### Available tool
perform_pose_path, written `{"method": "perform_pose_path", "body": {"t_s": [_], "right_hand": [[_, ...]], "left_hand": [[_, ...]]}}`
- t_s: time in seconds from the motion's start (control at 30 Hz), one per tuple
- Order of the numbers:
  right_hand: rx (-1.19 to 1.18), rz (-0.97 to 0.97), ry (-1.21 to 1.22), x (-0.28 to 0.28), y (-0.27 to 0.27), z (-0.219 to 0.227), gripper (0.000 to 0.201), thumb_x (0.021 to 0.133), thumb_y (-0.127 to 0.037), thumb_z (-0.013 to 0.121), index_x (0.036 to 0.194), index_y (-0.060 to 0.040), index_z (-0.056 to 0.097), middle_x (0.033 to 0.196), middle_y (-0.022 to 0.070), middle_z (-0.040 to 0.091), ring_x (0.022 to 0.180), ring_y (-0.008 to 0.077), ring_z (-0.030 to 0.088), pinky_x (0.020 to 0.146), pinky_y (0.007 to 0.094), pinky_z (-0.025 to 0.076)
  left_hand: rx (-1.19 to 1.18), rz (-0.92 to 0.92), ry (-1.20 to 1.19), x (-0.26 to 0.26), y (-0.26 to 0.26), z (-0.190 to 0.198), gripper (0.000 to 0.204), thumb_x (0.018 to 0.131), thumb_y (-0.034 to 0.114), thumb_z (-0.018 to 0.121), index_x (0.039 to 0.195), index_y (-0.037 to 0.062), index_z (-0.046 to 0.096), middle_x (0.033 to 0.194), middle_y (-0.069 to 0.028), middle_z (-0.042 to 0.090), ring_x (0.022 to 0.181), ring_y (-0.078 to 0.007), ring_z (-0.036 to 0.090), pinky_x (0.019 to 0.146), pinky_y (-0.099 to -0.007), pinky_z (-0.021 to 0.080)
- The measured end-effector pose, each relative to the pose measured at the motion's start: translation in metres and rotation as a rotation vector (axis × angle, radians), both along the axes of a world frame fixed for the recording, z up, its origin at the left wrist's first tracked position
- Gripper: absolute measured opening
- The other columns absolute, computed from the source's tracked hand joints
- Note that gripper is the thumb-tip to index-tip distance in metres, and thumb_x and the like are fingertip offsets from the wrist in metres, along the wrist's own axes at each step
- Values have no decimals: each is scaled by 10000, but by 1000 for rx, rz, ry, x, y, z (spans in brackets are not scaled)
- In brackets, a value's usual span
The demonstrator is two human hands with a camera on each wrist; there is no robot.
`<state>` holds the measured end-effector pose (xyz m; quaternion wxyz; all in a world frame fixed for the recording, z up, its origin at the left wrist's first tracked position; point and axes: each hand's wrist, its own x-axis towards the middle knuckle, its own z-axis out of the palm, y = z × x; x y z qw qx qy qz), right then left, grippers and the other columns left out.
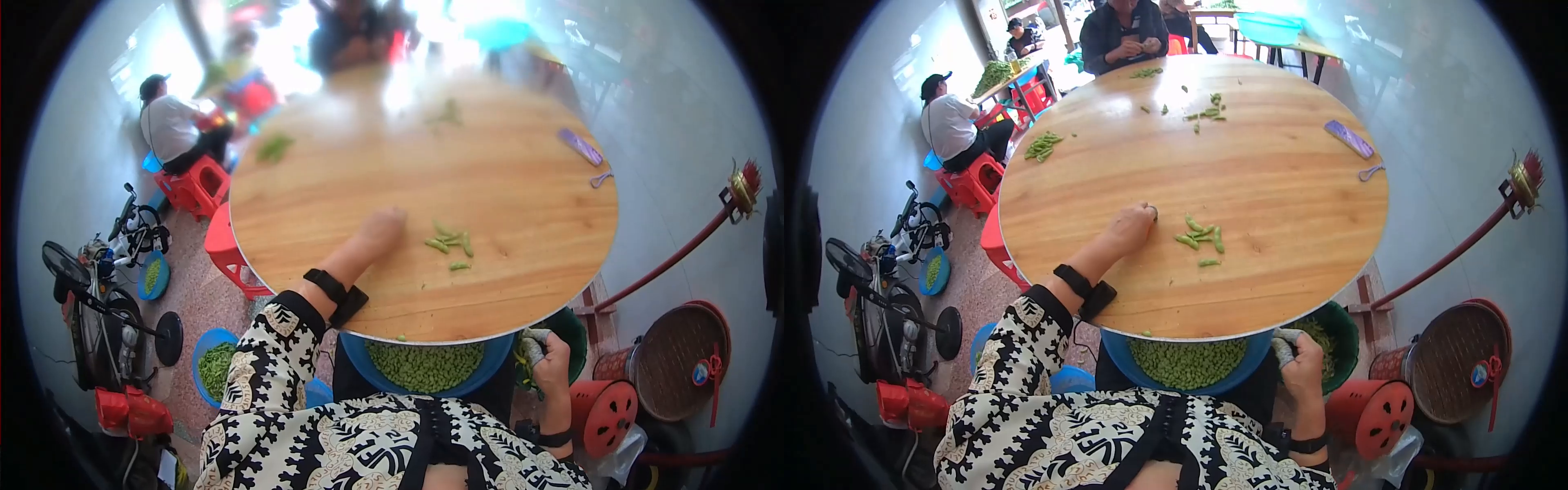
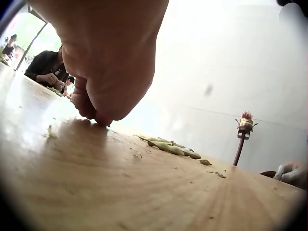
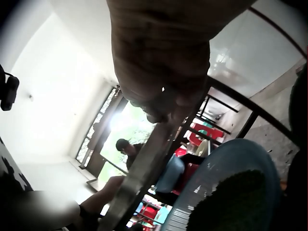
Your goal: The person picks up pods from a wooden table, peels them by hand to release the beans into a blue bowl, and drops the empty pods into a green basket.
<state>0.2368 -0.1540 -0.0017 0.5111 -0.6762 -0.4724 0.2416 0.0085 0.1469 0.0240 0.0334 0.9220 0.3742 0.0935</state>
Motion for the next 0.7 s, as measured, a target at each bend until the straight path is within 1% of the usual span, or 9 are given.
{"method": "perform_pose_path", "body": {"t_s": [0.07,0.1,0.17,0.2,0.23,0.27,0.4,0.47,0.7], "right_hand": [[66,48,12,-12,13,7,128,723,-5,589,849,18,591,748,77,591,671,127,548,622,237,435],[91,103,76,-19,21,12,138,737,-12,580,872,20,586,755,69,591,671,119,547,618,226,434],[119,163,139,-36,37,24,148,752,-19,571,894,22,581,763,62,592,671,110,547,614,216,433],[94,196,308,-46,46,33,158,767,-28,561,917,20,574,768,50,588,664,92,537,603,202,427],[55,220,481,-57,51,38,168,782,-38,551,940,18,568,774,37,584,657,74,527,592,188,422],[69,282,480,-64,57,42,179,793,-53,543,957,15,561,764,22,575,642,57,509,572,177,410],[61,439,592,-89,75,56,181,820,-112,525,964,-2,545,698,-3,545,578,44,465,511,171,375],[43,461,629,-96,76,61,168,820,-114,529,947,-5,546,685,-8,540,566,39,463,492,166,368],[65,564,714,-106,72,57,132,815,-102,536,910,-10,547,686,-8,540,560,29,465,468,156,357]], "left_hand": [[76,59,-36,-4,-5,-4,83,752,20,467,791,-8,535,777,-166,568,701,-281,569,585,-324,456],[87,64,-42,-6,-12,-1,83,752,20,467,791,-8,535,777,-166,568,701,-281,569,585,-324,456],[-747,140,-656,-8,-35,10,76,801,54,489,806,11,551,718,-100,582,572,-164,566,493,-253,452],[-748,143,-658,-10,-48,16,76,801,54,489,806,11,551,718,-100,582,572,-164,566,493,-253,452],[-1064,87,-890,-13,-67,21,73,807,69,504,820,16,553,706,-79,576,543,-126,550,472,-224,443],[-1394,32,-1120,-14,-86,24,75,814,84,520,833,20,554,694,-58,571,513,-87,534,450,-196,435],[-1639,-27,-1259,-25,-137,29,75,799,75,540,844,15,541,694,-79,573,527,-117,550,458,-210,447],[-1625,-72,-1333,-30,-148,30,103,793,82,552,861,9,524,695,-91,572,532,-128,555,455,-218,451],[-1528,-29,-1316,-38,-162,30,87,796,64,543,845,2,508,693,-96,571,524,-125,553,446,-211,451]]}}
